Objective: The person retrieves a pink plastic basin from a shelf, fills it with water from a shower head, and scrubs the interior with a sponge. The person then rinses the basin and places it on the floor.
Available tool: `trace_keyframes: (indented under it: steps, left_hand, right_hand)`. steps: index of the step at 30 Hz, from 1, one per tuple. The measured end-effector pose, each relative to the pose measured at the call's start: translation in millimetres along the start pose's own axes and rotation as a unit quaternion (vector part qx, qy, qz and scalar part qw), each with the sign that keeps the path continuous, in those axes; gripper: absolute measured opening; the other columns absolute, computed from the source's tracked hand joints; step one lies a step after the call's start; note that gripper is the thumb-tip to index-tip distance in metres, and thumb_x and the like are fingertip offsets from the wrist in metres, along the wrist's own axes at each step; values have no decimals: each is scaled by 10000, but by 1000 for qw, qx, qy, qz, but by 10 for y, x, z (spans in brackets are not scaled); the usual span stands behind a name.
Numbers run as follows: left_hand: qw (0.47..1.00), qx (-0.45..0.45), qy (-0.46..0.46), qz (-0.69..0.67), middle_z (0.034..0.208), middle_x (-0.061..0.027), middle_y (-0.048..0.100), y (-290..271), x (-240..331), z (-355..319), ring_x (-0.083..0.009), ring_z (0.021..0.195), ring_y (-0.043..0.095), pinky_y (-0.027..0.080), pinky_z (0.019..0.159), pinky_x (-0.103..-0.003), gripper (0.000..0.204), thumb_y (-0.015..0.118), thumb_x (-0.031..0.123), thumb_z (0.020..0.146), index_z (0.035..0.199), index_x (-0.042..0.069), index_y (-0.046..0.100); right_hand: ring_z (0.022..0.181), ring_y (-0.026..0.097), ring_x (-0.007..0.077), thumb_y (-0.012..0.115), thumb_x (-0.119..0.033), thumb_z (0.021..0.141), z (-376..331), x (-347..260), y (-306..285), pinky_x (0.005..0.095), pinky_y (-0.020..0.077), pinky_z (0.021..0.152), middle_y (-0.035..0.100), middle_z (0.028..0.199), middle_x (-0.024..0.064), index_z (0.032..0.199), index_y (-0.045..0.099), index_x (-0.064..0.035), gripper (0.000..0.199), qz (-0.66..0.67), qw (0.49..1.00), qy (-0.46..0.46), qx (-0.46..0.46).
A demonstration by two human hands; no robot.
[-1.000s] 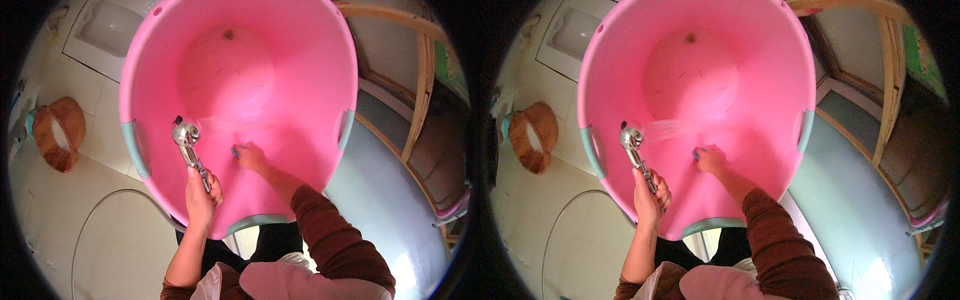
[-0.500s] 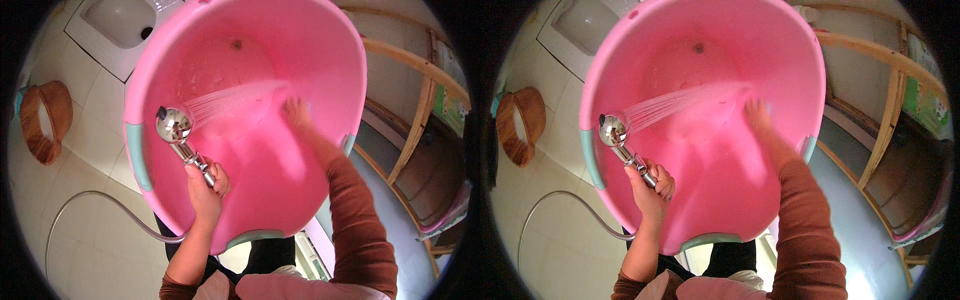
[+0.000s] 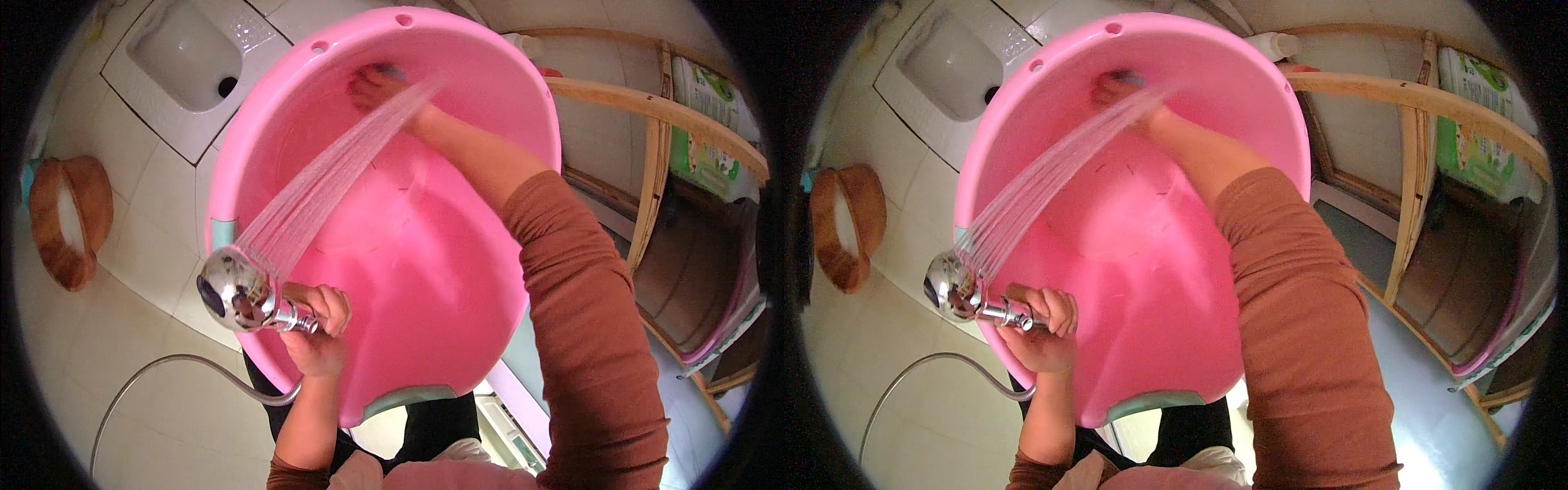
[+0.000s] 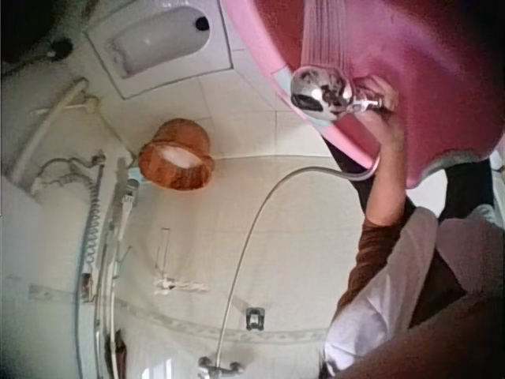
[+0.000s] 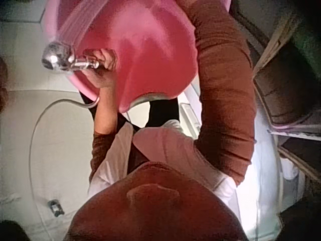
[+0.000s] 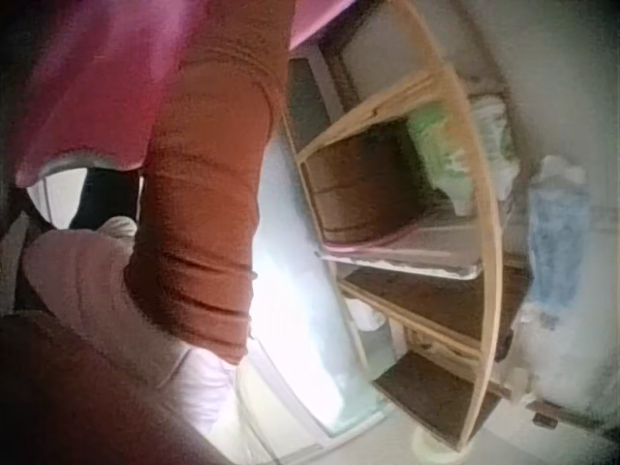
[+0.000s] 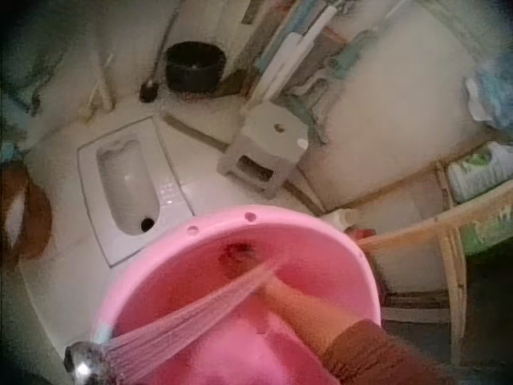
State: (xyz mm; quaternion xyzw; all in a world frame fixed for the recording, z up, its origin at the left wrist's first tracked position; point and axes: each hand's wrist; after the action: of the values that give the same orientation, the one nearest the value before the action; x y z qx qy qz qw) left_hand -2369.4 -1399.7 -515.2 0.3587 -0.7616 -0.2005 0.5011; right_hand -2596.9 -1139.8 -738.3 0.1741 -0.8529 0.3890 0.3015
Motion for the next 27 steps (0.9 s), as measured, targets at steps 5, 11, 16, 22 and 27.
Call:
trace_keyframes:
  steps: [5, 11, 16, 22, 27]
  left_hand:
    - [999, -48, 17, 12, 492, -12, 327, -74, 13, -35, -104, 393, 273, 245, 390, -245, 510, 320, 582, 899, 774, 92, 382]
    - [999, 0, -16, 37, 549, 2, 324, 32, 71, -61, -94, 405, 258, 224, 385, -237, 469, 413, 567, 883, 774, 112, 367]
    - [991, -11, -41, 128, 596, 19, 373, 157, 280, -180, -63, 445, 292, 207, 408, -220, 485, 597, 532, 806, 777, 91, 398]
    - [868, -153, 98, 462, 635, -30, 537, 187, 883, 419, -131, 562, 513, 400, 516, -263, 512, 588, 526, 790, 727, 19, 552]
    - [783, -226, 146, 561, 515, -29, 354, 19, 853, 988, -137, 418, 350, 281, 425, -275, 411, 632, 377, 734, 598, 63, 405]
  right_hand:
    - [1306, 288, 271, 452, -234, 851, -830, 181, -482, 484, 242, 1065, 358, 1394, 91, 1313, 433, -154, 469, 151, 964, -15, -216]
    - [1104, 478, 296, 613, -332, 803, -2109, -943, -1541, 457, 375, 916, 509, 1172, 136, 1229, 498, -111, 494, 635, 607, 276, -391]
    - [966, 548, 225, 711, -283, 753, -1813, -744, -1389, 320, 451, 779, 561, 1045, 87, 1182, 459, -53, 548, 723, 50, 689, 17]
    - [982, 526, 164, 687, -159, 795, -1412, 166, -1412, 272, 460, 703, 475, 1181, 46, 1238, 373, -69, 551, 546, -310, 721, 293]
    - [1102, 455, 226, 712, -121, 758, -622, 705, -1346, 339, 399, 904, 429, 1238, 77, 1286, 323, -53, 659, 421, -179, 801, 385]
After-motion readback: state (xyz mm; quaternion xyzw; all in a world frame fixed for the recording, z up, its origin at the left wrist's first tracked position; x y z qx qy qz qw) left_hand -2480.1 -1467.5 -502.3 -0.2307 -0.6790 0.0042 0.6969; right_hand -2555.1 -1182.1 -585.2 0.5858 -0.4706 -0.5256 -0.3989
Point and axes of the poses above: each hand's wrist, its own z-axis towards the middle knuckle, its own y-axis out of the palm, x = y × z
